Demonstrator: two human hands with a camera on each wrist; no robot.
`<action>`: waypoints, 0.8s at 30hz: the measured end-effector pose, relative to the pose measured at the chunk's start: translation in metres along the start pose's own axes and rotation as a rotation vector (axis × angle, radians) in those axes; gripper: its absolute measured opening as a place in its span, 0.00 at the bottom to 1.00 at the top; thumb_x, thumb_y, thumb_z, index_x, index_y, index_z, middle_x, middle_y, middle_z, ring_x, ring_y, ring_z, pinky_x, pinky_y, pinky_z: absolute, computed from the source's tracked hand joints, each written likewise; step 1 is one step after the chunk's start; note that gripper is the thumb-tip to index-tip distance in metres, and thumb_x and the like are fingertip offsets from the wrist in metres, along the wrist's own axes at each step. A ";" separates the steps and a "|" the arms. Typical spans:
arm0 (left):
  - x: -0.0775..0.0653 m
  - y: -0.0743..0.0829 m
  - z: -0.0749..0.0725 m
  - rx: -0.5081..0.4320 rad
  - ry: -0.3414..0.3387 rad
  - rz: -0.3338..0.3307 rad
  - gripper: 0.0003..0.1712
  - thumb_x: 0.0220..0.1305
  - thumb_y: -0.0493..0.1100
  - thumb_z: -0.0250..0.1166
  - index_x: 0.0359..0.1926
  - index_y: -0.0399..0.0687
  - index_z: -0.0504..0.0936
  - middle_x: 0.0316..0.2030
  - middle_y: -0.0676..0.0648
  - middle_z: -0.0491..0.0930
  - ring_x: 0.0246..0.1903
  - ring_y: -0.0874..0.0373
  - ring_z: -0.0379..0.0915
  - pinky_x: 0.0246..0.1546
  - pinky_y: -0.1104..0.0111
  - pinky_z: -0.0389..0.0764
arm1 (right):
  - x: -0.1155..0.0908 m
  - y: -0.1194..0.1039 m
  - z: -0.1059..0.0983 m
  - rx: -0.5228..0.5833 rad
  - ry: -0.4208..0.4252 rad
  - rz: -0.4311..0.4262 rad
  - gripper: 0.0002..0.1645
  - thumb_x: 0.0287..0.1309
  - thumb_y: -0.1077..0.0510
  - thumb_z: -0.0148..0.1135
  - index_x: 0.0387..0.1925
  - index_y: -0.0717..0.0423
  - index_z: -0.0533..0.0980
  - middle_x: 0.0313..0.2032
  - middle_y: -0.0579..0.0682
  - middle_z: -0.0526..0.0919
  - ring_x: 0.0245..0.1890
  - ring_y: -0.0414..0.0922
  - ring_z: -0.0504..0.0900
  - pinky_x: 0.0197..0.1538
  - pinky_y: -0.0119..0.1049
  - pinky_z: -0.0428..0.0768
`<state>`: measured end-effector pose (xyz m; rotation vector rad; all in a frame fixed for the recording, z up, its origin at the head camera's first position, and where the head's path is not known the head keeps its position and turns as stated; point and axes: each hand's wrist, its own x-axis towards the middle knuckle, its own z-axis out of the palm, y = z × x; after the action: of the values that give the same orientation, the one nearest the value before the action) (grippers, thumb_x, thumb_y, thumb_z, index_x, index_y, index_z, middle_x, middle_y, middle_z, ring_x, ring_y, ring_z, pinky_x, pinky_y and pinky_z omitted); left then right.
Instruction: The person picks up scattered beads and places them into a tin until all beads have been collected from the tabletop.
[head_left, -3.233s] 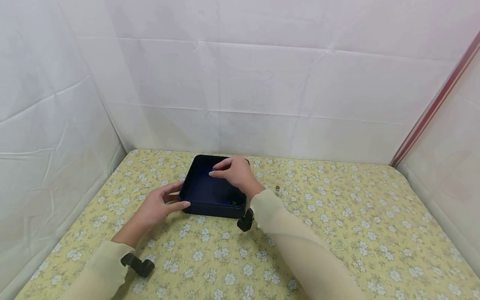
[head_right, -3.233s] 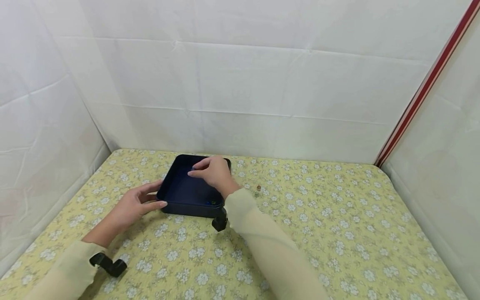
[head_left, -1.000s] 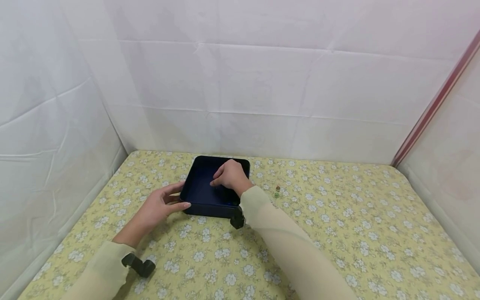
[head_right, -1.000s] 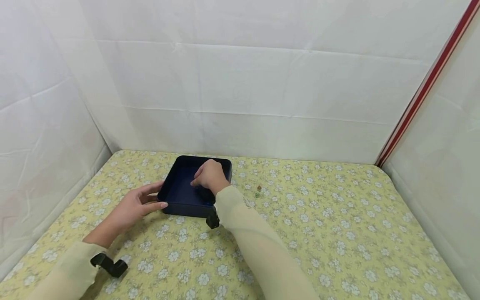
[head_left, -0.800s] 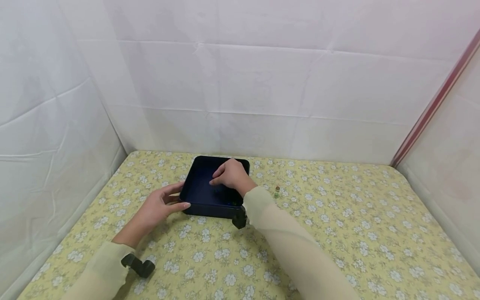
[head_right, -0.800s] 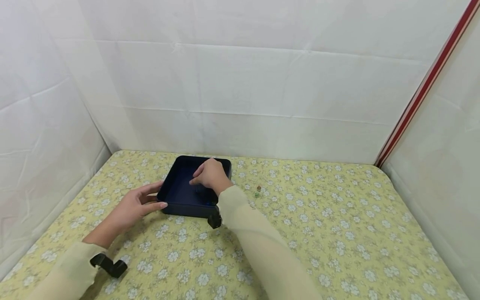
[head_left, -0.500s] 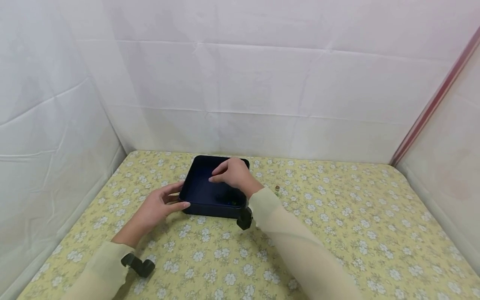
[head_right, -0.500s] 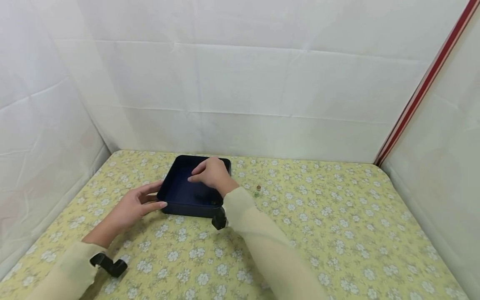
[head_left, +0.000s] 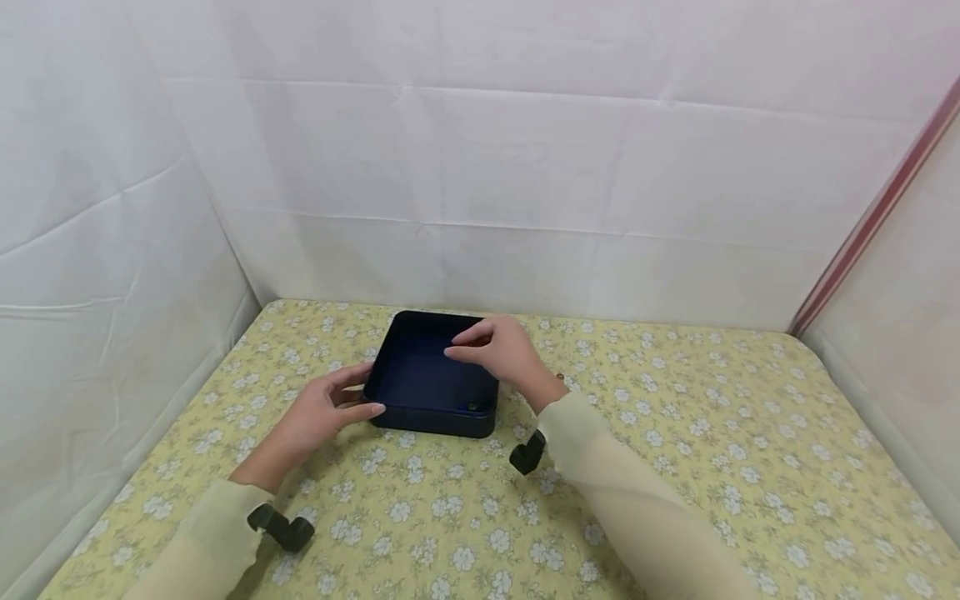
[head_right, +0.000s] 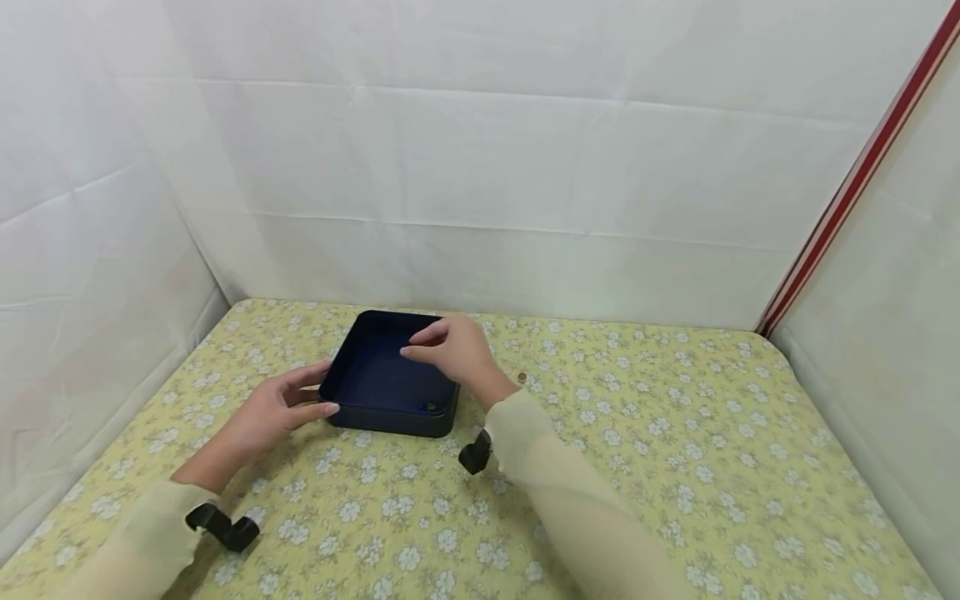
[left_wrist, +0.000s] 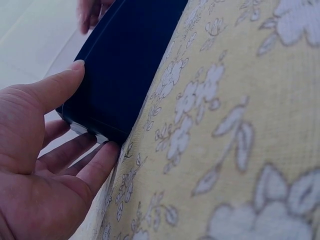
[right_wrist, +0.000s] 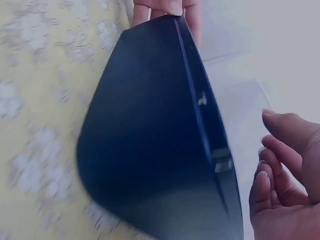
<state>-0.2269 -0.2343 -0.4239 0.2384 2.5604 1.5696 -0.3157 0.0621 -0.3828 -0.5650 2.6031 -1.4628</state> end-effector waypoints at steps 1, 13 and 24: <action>0.000 0.000 0.000 0.001 -0.002 0.000 0.49 0.65 0.55 0.72 0.80 0.52 0.59 0.76 0.38 0.63 0.70 0.37 0.68 0.59 0.53 0.83 | -0.003 0.003 -0.003 0.014 0.010 0.001 0.12 0.58 0.46 0.76 0.42 0.43 0.90 0.46 0.44 0.86 0.42 0.42 0.85 0.47 0.42 0.86; -0.001 0.003 0.001 0.021 0.003 -0.008 0.49 0.66 0.55 0.72 0.80 0.52 0.59 0.76 0.37 0.62 0.70 0.37 0.67 0.60 0.52 0.82 | -0.034 0.037 -0.039 0.141 0.146 -0.017 0.20 0.59 0.45 0.76 0.49 0.50 0.88 0.50 0.47 0.87 0.47 0.46 0.85 0.51 0.48 0.86; 0.000 0.002 0.000 0.028 0.002 0.003 0.48 0.66 0.55 0.72 0.80 0.51 0.59 0.76 0.37 0.63 0.70 0.36 0.68 0.58 0.53 0.83 | -0.050 0.065 -0.056 0.082 0.190 0.065 0.25 0.59 0.43 0.76 0.52 0.53 0.87 0.52 0.49 0.85 0.46 0.47 0.85 0.47 0.42 0.86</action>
<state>-0.2267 -0.2329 -0.4221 0.2436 2.5867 1.5365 -0.3014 0.1561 -0.4118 -0.3437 2.6561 -1.6684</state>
